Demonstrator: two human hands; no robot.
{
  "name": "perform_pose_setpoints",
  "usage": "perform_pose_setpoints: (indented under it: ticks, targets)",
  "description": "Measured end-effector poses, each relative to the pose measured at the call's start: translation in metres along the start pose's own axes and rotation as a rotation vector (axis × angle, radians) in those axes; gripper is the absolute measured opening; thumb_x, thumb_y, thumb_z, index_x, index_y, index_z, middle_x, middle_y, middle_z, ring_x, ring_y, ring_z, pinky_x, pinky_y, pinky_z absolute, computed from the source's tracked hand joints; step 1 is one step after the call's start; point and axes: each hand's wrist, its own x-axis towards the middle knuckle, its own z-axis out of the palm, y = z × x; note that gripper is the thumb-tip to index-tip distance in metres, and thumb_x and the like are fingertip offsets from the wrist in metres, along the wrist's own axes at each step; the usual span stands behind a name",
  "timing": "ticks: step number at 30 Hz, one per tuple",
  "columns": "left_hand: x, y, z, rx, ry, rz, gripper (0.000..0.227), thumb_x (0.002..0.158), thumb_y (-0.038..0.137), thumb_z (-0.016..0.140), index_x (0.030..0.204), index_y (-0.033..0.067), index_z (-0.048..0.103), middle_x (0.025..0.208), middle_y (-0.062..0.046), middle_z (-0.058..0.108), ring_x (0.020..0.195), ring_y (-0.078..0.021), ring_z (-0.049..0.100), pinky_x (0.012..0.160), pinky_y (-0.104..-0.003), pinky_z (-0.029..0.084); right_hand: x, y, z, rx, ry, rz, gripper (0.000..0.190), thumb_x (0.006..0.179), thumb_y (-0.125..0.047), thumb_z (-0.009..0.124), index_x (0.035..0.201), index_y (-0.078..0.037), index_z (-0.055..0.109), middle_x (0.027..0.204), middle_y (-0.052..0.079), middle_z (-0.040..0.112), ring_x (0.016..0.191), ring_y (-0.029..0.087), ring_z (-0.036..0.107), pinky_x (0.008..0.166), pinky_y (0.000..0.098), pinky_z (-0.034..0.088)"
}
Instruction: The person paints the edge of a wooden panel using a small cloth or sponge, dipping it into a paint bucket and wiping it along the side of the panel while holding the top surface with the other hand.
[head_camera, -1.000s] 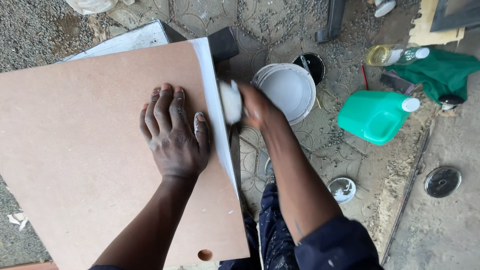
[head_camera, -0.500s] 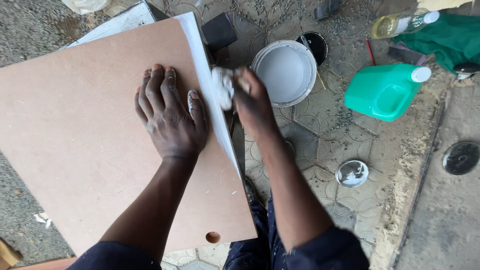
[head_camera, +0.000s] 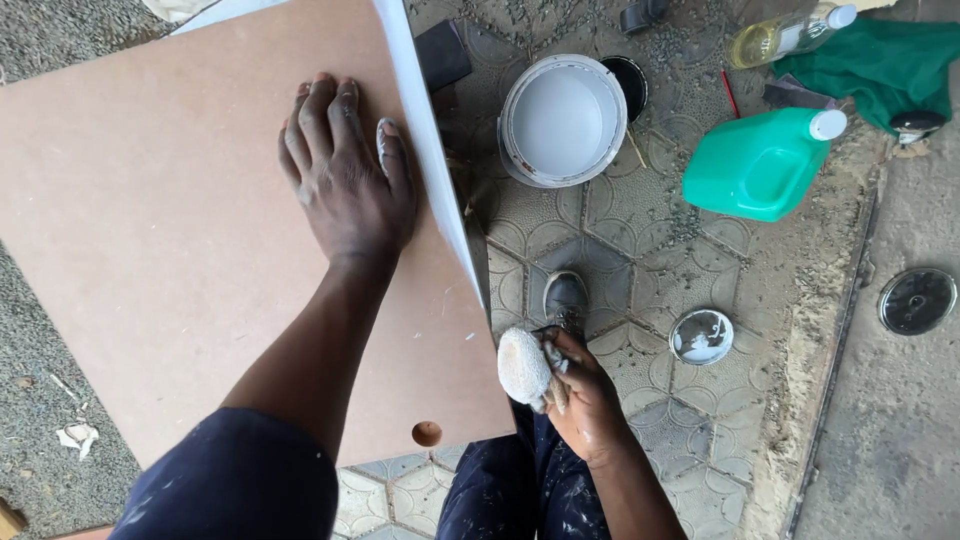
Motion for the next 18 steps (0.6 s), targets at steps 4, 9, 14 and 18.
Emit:
perform_pose_setpoints:
  ticks: [4,9,14,18]
  targets:
    - [-0.005,-0.003,-0.007,-0.094,0.013,-0.021,0.045,0.107,0.031,0.045,0.138,0.0012,0.06,0.147,-0.018,0.054,0.142,-0.0375,0.044,0.12,-0.053,0.029,0.004,-0.008,0.0,0.226,0.066,-0.02,0.05,0.07,-0.021,0.068,0.119,-0.014,0.063,0.128,0.017,0.059,0.106,0.034,0.054,0.064,0.039,0.045]
    - [-0.05,0.008,-0.021,-0.071,-0.049,-0.094,0.044,0.107,0.03,0.047,0.14,0.0028,0.06,0.152,-0.016,0.053,0.146,-0.0332,0.043,0.121,-0.05,0.028,0.01,-0.05,0.004,0.359,-0.027,-0.127,0.056,0.087,-0.022,0.062,0.142,-0.014,0.056,0.147,0.03,0.046,0.119,0.05,0.052,0.081,0.0649,0.057]
    - [-0.077,0.023,-0.012,0.119,-0.223,-0.243,0.068,0.108,0.046,0.045,0.162,0.0056,0.035,0.17,-0.016,0.025,0.158,-0.0334,0.017,0.127,-0.053,0.01,0.014,-0.084,0.003,-0.053,0.117,-0.252,0.039,0.088,-0.017,0.062,0.126,-0.01,0.058,0.108,0.014,0.071,0.088,0.023,0.064,0.072,0.0392,0.053]
    - [-0.081,0.03,-0.012,0.156,-0.21,-0.239,0.078,0.105,0.055,0.05,0.162,0.0043,0.035,0.169,-0.018,0.027,0.158,-0.0352,0.017,0.126,-0.053,0.01,0.013,-0.049,-0.035,-0.252,0.111,-0.184,0.034,0.09,-0.018,0.065,0.12,-0.004,0.061,0.102,0.02,0.072,0.081,0.026,0.065,0.067,0.0393,0.056]
